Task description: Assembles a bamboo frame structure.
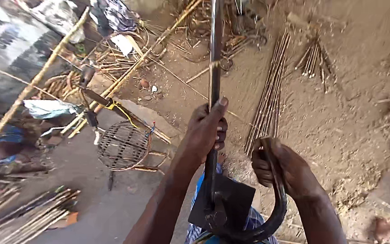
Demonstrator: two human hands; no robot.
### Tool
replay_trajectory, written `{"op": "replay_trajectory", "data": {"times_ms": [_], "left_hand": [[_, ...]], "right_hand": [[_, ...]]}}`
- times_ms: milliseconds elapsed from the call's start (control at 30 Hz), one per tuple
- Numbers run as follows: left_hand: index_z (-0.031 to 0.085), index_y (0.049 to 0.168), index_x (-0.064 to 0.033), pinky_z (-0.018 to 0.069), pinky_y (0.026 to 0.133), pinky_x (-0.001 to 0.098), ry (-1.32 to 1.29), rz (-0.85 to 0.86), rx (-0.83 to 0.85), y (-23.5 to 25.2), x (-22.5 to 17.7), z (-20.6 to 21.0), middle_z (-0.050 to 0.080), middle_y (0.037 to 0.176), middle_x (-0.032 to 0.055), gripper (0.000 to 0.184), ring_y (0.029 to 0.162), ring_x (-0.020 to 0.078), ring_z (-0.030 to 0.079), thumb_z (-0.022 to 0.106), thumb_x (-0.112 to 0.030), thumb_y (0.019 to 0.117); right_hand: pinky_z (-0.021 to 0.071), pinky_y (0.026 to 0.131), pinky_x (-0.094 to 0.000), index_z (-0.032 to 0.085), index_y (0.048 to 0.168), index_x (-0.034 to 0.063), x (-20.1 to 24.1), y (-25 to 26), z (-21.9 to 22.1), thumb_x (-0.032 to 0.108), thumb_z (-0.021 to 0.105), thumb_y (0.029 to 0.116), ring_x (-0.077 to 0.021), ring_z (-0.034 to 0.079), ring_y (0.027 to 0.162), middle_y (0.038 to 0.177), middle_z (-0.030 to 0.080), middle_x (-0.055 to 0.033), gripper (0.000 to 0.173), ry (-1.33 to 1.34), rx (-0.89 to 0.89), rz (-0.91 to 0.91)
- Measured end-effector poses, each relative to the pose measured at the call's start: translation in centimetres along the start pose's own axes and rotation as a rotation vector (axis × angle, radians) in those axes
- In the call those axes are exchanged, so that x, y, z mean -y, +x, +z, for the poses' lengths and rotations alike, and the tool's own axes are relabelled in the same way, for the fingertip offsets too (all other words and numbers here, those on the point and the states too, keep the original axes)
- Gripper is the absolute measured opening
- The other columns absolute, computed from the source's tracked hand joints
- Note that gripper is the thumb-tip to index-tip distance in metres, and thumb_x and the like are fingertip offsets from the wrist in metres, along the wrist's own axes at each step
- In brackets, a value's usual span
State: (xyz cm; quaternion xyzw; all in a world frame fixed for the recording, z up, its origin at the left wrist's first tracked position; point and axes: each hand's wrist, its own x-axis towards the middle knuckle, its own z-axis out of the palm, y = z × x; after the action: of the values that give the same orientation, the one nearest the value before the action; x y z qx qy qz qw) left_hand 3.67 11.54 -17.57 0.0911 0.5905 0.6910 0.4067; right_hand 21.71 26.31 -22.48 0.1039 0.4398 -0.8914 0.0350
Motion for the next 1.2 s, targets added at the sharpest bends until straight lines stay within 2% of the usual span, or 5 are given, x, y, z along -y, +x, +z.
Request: {"op": "replay_trajectory", "data": {"times_ms": [167,400,533,667,1200], "left_hand": [[0.05,0.096,-0.0122,0.0345,0.034,0.0176,0.001,0.001,0.055,-0.7,-3.5,0.9,0.037,0.058,-0.0048,0.029,0.04,0.0033,0.034,0.043,-0.036,0.1113],[0.049,0.095,-0.0112,0.0332,0.033,0.0165,0.173,0.085,0.293,-2.1,-7.9,3.9,0.036,0.057,-0.0048,0.029,0.039,0.0026,0.034,0.046,-0.036,0.1103],[0.051,0.1,-0.0118,0.0352,0.034,0.0183,0.239,0.125,0.258,-1.6,-6.5,4.9,0.037,0.058,-0.0043,0.026,0.04,0.0046,0.036,0.049,-0.036,0.1092],[0.049,0.103,-0.0127,0.0339,0.034,0.0183,0.201,0.107,0.197,0.5,-3.5,4.0,0.036,0.058,-0.0046,0.023,0.039,0.0043,0.035,0.049,-0.035,0.1097],[0.048,0.097,-0.0147,0.0333,0.034,0.0171,0.2,-0.055,0.22,3.0,-0.2,2.6,0.036,0.057,-0.0065,0.022,0.039,0.0026,0.034,0.044,-0.032,0.1112]], "right_hand": [[0.0596,0.09,-0.0429,0.046,0.153,0.0121,2.6,-3.1,-0.6,0.064,0.04,0.1028,-0.0261,0.069,0.107,0.129,0.065,-0.0158,0.072,-0.228,-0.041,-0.121],[0.0632,0.069,-0.0362,0.052,0.148,0.015,1.8,-6.1,4.2,0.042,0.056,0.1038,-0.0201,0.071,0.078,0.102,0.069,-0.0152,0.052,-0.03,-0.097,-0.343],[0.0396,0.034,-0.0168,0.058,0.123,0.0161,0.9,-4.0,4.5,0.044,0.043,0.1086,-0.0014,0.041,0.04,0.064,0.045,0.0046,0.035,0.096,-0.101,-0.303],[0.0386,0.036,-0.0169,0.057,0.095,0.0163,-0.1,-2.9,1.6,0.031,0.047,0.0961,-0.0026,0.043,0.04,0.064,0.048,0.0041,0.017,0.224,0.036,-0.155],[0.0282,0.03,-0.0132,0.054,0.091,0.0163,-4.0,-5.0,2.2,0.052,0.035,0.1096,0.0022,0.027,0.034,0.057,0.034,0.0086,0.045,0.333,-0.35,-0.272]]}}
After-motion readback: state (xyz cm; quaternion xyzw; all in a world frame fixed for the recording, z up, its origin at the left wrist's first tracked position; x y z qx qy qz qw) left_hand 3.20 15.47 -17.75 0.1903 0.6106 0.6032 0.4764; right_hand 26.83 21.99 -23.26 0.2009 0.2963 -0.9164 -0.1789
